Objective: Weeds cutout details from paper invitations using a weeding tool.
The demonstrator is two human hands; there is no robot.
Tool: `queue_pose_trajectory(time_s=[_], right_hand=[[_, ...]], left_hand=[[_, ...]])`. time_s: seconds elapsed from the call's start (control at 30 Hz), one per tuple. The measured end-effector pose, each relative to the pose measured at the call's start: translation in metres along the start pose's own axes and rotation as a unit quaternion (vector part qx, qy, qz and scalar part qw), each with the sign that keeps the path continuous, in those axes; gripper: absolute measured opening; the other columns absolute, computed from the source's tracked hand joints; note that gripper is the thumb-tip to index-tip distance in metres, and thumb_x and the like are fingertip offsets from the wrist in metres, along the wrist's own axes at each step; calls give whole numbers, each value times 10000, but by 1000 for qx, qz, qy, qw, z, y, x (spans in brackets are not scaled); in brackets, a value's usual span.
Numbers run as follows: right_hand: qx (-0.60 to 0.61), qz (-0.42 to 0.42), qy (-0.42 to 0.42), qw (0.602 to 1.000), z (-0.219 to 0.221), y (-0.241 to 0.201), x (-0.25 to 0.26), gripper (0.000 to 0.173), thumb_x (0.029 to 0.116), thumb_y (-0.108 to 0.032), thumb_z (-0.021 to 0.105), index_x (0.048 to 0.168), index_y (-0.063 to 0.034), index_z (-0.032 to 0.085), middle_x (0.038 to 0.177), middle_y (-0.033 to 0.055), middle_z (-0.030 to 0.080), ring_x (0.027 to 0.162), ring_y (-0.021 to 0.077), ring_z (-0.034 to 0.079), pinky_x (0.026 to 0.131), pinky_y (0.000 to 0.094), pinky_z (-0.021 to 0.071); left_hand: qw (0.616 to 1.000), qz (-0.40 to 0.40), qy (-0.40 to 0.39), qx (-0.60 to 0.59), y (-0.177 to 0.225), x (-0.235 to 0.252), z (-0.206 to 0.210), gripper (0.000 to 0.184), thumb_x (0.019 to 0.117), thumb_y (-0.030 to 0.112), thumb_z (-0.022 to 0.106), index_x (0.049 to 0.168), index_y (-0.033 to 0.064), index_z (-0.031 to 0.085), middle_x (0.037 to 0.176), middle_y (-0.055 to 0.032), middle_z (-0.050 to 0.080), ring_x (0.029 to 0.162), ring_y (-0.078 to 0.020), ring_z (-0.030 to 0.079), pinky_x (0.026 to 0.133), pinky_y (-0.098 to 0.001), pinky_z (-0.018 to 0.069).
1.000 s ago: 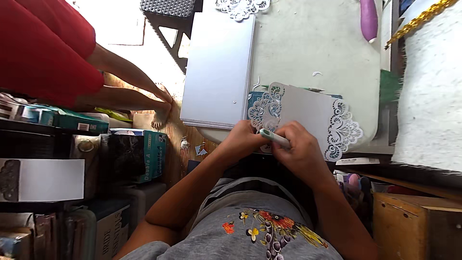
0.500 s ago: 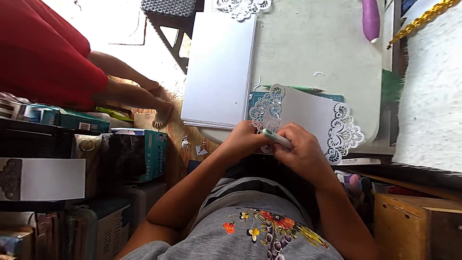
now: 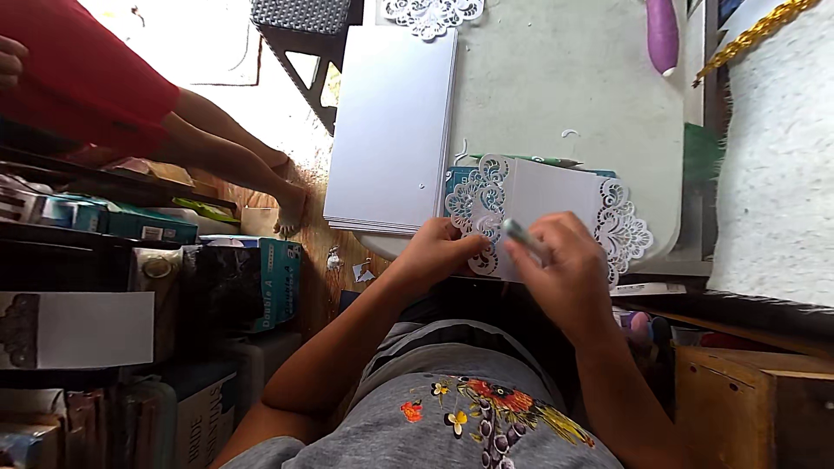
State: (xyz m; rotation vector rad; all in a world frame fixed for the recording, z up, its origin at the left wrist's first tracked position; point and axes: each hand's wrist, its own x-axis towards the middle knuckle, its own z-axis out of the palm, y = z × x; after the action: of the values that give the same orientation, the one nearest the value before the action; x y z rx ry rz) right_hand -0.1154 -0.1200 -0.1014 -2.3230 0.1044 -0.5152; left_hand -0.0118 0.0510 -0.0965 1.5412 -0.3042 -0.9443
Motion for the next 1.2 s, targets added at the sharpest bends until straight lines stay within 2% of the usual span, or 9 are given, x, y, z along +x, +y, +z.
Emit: queue_pose_trajectory(time_s=[0.13, 0.5, 0.73, 0.87, 1.0, 1.2], right_hand=[[26, -23, -46, 998, 8, -7, -7, 106, 883, -50, 677, 953, -17, 749, 951, 121, 679, 812, 172, 664, 663, 275, 549], [0, -27, -17, 999, 16, -5, -7, 91, 880, -48, 696, 943, -1, 740, 950, 140, 698, 806, 193, 677, 676, 288, 550], [17, -41, -5, 999, 19, -3, -8, 85, 851, -51, 715, 911, 8, 722, 925, 141, 693, 802, 183, 670, 688, 269, 544], [3, -58, 1, 998, 23, -2, -10, 109, 828, -54, 740, 909, 16, 717, 941, 161, 700, 815, 222, 685, 691, 318, 548], [-31, -87, 24, 995, 27, -3, -11, 127, 827, -69, 755, 888, 30, 703, 933, 182, 704, 783, 251, 687, 635, 347, 518], [-41, -98, 27, 994, 28, -2, -13, 122, 839, -79, 748, 885, 25, 704, 921, 176, 704, 795, 250, 691, 641, 346, 523]], left_hand=[[1000, -12, 1, -9, 2, -1, 2, 138, 1036, 60, 537, 985, 44, 665, 802, -2, 718, 680, -42, 690, 614, -213, 593], [999, -24, 12, -26, 4, -4, 3, 209, 1052, 74, 514, 898, 43, 650, 777, -8, 705, 671, -57, 689, 629, -225, 599], [998, -31, 28, -38, 3, -2, 8, 139, 1021, 46, 573, 915, 48, 664, 763, 2, 713, 646, -49, 685, 592, -215, 590], [999, -31, 35, -25, 4, -1, 9, 106, 1003, 35, 596, 928, 37, 672, 750, -9, 712, 637, -51, 683, 595, -219, 589], [999, -2, 40, 15, 2, 0, 9, 111, 980, 29, 610, 899, 50, 683, 721, 12, 699, 628, -19, 648, 584, -190, 533], [998, -1, 39, 52, 2, 0, 9, 155, 974, 42, 615, 840, 66, 688, 668, 13, 665, 568, -12, 599, 514, -181, 471]])
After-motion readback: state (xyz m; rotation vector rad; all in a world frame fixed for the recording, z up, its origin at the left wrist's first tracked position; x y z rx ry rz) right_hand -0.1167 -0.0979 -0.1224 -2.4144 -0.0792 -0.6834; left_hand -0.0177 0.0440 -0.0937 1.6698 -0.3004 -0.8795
